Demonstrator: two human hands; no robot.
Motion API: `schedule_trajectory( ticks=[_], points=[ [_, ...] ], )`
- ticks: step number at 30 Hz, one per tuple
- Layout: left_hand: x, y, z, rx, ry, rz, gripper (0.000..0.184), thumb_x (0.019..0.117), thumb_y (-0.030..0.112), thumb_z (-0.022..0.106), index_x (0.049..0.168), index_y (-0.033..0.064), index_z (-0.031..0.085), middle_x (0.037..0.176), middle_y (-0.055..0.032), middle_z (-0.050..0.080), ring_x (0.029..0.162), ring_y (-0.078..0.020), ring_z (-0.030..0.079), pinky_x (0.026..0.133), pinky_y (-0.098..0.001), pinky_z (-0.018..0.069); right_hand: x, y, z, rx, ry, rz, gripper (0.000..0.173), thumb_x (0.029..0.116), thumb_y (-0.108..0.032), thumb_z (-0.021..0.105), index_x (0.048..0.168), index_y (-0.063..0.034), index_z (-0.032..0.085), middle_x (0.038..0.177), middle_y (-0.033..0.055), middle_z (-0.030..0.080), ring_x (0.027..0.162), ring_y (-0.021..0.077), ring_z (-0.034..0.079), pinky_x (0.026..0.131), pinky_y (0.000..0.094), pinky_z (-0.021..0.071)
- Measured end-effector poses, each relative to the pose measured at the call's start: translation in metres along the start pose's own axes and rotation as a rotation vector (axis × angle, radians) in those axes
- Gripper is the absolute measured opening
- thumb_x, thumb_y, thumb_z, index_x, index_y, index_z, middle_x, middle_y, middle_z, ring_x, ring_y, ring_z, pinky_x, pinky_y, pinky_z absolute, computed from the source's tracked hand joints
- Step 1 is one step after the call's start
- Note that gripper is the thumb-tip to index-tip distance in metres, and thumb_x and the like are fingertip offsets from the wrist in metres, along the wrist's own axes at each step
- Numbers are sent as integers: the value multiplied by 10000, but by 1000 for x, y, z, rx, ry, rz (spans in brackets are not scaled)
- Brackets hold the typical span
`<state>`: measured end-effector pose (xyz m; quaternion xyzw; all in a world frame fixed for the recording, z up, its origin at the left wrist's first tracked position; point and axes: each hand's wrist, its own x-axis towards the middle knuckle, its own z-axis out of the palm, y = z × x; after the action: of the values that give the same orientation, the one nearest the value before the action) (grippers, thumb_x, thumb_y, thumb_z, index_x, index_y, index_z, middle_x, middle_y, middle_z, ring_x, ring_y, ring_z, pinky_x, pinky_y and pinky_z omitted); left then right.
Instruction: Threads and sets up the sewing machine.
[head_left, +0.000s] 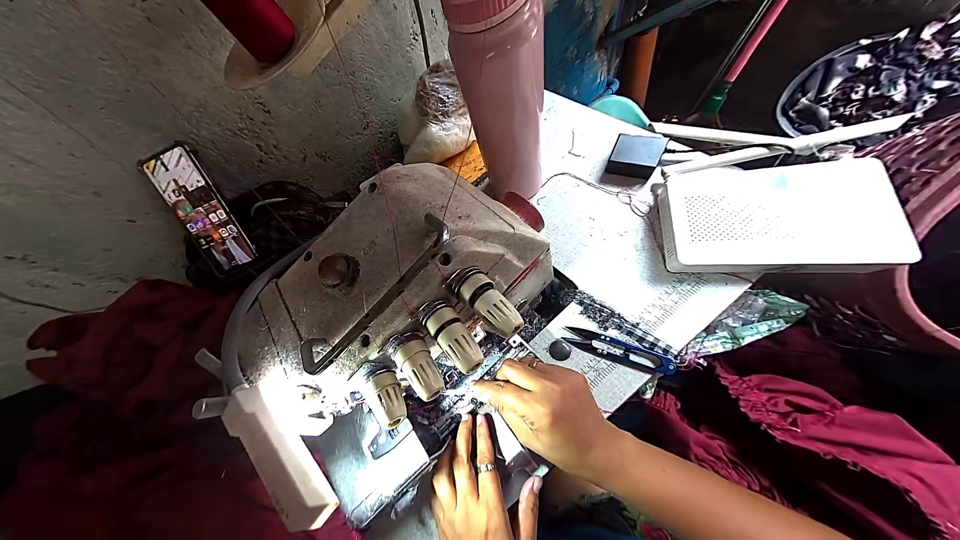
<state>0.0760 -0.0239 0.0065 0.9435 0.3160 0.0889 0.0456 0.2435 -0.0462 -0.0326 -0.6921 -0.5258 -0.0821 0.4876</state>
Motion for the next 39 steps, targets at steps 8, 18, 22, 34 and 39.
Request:
schedule_trajectory(
  ticks=[8,18,22,34,39],
  points=[
    [3,5,3,107,-23,-28,805,956,633,432,1408,-13,595,1463,-247,549,1100,-429,613,802,-530,457,0,-1,-2,-7,-2,-2,227,937,-144,588,949,-185,811,738,12,639,629,151,610,499,263,460],
    [3,7,4,164,-50,-35,924,932,708,395,1450,-45,531,1534,-237,479,1164,-404,590,870,-563,392,3,-4,2,-9,-15,-15,219,933,-145,597,949,-188,812,740,13,642,631,151,617,505,263,470],
    [3,7,9,197,-28,-44,993,902,762,382,1469,-44,504,1551,-212,469,1252,-371,547,943,-570,322,4,-6,3,-22,-10,-19,208,931,-143,601,943,-188,804,742,10,641,628,150,614,502,264,469],
    [4,10,13,212,-6,-77,968,893,730,418,1464,-46,508,1542,-197,486,1273,-365,549,959,-595,299,6,-10,-12,-120,-15,-69,223,940,-148,593,982,-187,808,778,18,668,639,169,618,508,270,466],
    [2,10,12,202,17,-69,875,884,673,450,1348,-51,609,1441,-224,581,1236,-410,576,960,-626,316,18,-22,-15,-203,-45,-165,243,932,-119,572,972,-181,804,818,22,693,655,188,635,516,290,477]
  ],
)
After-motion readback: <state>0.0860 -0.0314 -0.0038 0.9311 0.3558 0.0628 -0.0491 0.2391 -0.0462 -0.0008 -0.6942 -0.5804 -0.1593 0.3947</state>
